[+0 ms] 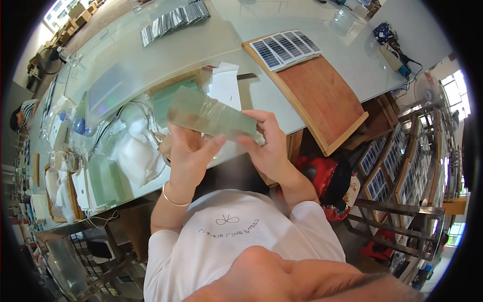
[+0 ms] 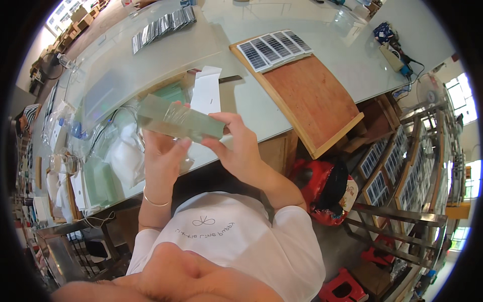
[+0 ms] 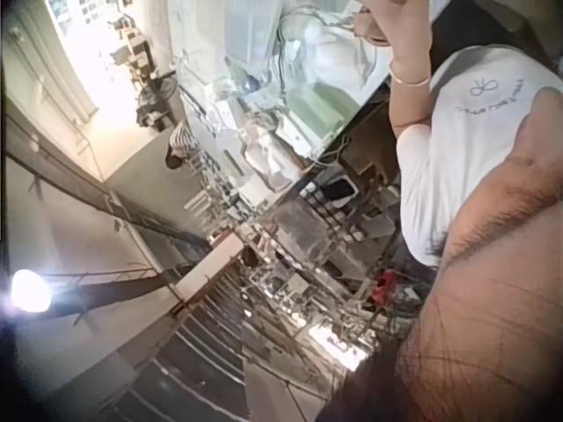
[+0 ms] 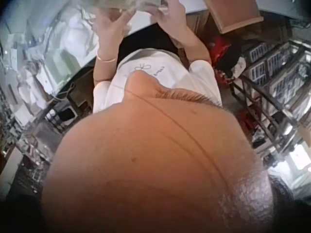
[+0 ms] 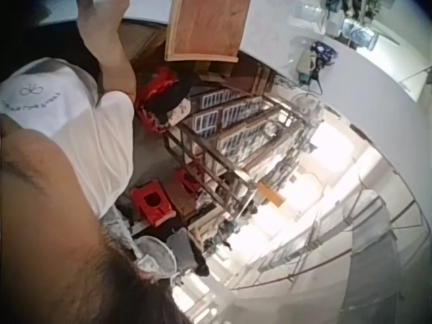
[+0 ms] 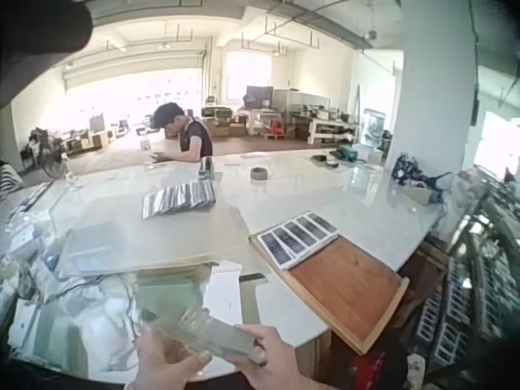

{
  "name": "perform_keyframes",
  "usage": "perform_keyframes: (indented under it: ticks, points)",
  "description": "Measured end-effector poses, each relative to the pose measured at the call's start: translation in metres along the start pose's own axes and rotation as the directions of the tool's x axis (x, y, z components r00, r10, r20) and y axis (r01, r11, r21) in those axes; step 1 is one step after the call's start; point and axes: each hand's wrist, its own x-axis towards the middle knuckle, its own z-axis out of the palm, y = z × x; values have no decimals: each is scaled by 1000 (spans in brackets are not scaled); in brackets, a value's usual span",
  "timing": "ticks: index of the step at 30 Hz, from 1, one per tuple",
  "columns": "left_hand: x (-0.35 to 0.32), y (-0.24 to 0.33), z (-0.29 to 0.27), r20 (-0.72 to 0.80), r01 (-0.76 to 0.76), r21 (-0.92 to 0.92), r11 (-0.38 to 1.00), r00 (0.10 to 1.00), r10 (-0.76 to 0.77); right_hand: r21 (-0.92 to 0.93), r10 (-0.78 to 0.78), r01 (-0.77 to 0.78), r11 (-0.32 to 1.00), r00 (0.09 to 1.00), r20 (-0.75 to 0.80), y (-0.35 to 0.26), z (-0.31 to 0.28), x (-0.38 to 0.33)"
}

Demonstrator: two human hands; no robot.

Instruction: Packaging small solar cell components into white sleeves and placing them into a box.

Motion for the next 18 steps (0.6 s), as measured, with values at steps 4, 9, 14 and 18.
perform_keyframes:
  ticks: [4,9,14,18]
  points:
    - [-2,2,-29,160,-55,439,897,987,-18,387,207,-260,885,963,173,-9,-21,4]
    - [29,42,-79,41,-51,571,819,999,34,440,205,-399,805,882,424,-16,-36,3]
    - [-13,104,-65,374,-653,557,514,749,547,-75,274,-270,960,843,463,-24,-26,15]
    - [-57,114,-113,393,-577,163,800,782,484,171,321,-423,890,847,423,-15,-15,46]
